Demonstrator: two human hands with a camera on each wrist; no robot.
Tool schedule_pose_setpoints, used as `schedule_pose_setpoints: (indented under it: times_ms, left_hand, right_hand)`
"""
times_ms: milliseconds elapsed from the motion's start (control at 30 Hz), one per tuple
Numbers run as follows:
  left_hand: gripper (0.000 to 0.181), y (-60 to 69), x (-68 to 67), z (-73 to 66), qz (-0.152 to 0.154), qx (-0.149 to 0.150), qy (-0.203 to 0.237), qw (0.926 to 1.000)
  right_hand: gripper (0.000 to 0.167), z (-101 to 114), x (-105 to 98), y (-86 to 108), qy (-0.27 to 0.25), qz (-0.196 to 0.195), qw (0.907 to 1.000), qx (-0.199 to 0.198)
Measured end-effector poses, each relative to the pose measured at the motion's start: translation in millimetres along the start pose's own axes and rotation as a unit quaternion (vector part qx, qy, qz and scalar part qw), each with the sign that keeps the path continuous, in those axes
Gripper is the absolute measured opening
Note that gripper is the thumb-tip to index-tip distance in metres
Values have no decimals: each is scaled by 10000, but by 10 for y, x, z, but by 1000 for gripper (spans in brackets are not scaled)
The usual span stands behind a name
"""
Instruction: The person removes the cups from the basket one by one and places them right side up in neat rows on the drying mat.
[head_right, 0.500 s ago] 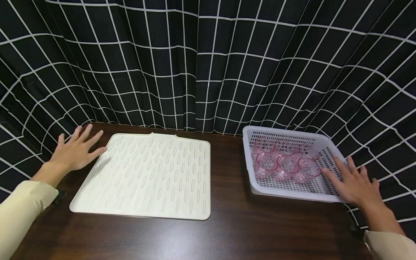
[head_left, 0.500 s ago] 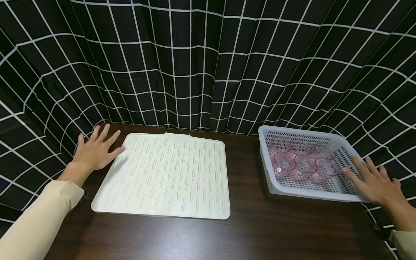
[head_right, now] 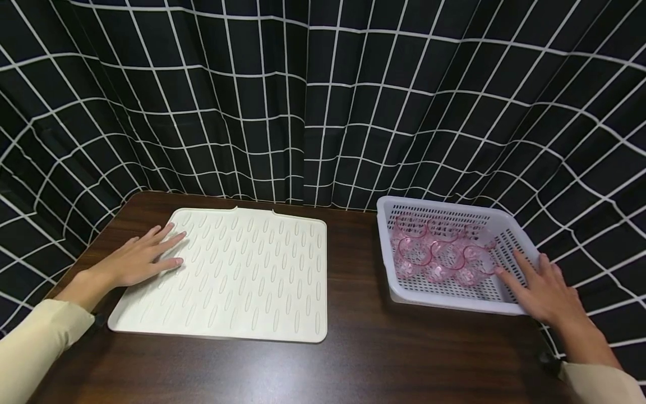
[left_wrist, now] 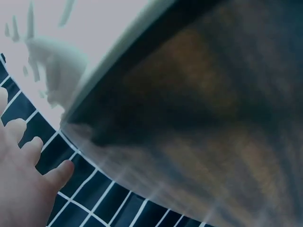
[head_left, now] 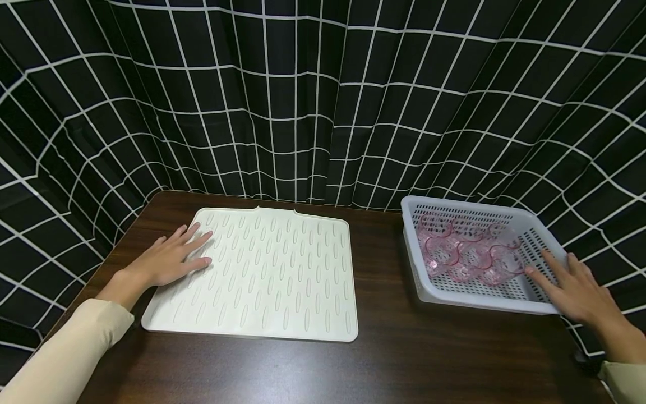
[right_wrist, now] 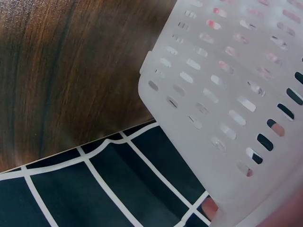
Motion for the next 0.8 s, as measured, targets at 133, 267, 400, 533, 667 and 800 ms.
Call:
schedule_pose_setpoints:
  times_ms: [133,267,400,533,667,800]
  left_hand:
    - [80,53,74,4,34,12,118,9999]
    - [82,85,137,35,108,-63,123,9998]
    - [83,94,169,57,152,-106,140,9997]
    - [83,91,172,59,163,-93,132,9997]
    - [83,89,185,59,213,-73,88,9997]
    - [83,83,186,50,241,-86,122,9996]
  right_hand:
    - [86,-12,1,12,6,-1,9999,128]
    - [88,-24,15,17,11,27,9997,232]
    - [87,-22,25,14,20,7,9996,266]
    - [87,-17,22,21,55,-47,9996,283]
    - [88,-11,22,34,119,-56,9995,272]
    - [88,-5,14,48,165,-66,9995,267]
Point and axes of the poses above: each hand's wrist, its own y-axis away from the middle knuckle, its own x-axis out of the palm, z = x × y, the point moved 8 cm from there along -y, towards the middle knuckle, and after that the axes turned 9 degrees about -z, right-handed, at the moved point
